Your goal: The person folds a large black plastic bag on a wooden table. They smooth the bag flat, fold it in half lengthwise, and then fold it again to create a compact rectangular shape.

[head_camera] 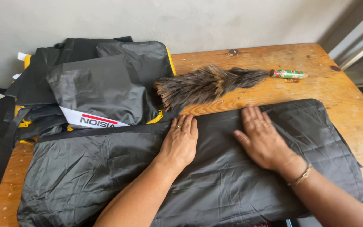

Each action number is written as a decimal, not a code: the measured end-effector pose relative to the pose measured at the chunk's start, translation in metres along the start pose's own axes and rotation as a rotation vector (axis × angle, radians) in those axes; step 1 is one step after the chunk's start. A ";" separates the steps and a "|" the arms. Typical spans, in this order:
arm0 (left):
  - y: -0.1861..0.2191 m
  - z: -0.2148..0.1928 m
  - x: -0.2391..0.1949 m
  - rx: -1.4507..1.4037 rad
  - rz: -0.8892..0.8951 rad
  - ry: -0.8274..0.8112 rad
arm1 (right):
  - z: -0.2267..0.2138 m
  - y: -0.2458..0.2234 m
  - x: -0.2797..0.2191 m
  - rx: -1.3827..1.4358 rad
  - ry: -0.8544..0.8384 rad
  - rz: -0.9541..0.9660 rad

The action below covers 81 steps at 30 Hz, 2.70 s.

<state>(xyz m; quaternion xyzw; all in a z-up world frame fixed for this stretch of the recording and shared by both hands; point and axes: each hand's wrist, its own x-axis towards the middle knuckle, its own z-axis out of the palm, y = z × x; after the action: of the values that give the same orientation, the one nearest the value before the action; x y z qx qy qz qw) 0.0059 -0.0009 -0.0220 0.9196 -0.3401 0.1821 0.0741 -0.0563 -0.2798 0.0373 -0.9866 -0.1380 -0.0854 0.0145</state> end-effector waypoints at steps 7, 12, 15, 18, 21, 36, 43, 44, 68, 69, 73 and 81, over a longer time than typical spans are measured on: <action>0.008 -0.048 0.005 -0.034 0.059 0.082 | -0.028 -0.044 -0.013 -0.089 0.152 0.047; 0.020 -0.090 0.012 -0.549 0.017 -0.165 | -0.050 -0.134 -0.028 0.110 0.101 -0.304; 0.016 -0.088 0.006 -0.407 0.092 -0.201 | -0.037 -0.107 -0.028 -0.061 0.095 -0.237; 0.016 -0.084 0.002 -0.320 0.143 -0.108 | -0.033 -0.065 -0.036 -0.010 0.060 -0.123; 0.017 -0.085 0.002 -0.278 0.159 -0.087 | -0.027 -0.028 -0.050 0.021 0.132 -0.019; 0.022 -0.087 0.003 -0.144 0.187 -0.085 | -0.056 -0.098 -0.069 0.088 0.117 -0.215; 0.027 -0.094 0.004 -0.111 0.202 -0.040 | -0.029 -0.012 -0.078 -0.047 0.130 0.109; 0.031 -0.098 0.004 -0.086 0.239 -0.013 | -0.029 -0.016 -0.079 -0.087 0.132 0.154; 0.086 -0.119 -0.024 -0.122 0.201 -0.162 | -0.070 -0.063 -0.064 0.303 0.046 -0.178; 0.085 -0.115 -0.027 -0.086 0.192 -0.144 | -0.061 -0.061 -0.062 0.310 0.009 -0.174; 0.085 -0.119 -0.028 -0.092 0.199 -0.125 | -0.035 -0.004 -0.060 0.122 0.089 -0.028; 0.086 -0.114 -0.028 -0.175 0.171 -0.113 | -0.077 -0.061 -0.041 0.322 0.018 -0.156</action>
<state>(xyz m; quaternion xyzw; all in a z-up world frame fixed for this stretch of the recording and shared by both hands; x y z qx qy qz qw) -0.1023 -0.0193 0.0731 0.8861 -0.4355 0.1051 0.1192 -0.1249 -0.2367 0.1062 -0.9571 -0.2257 -0.0721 0.1669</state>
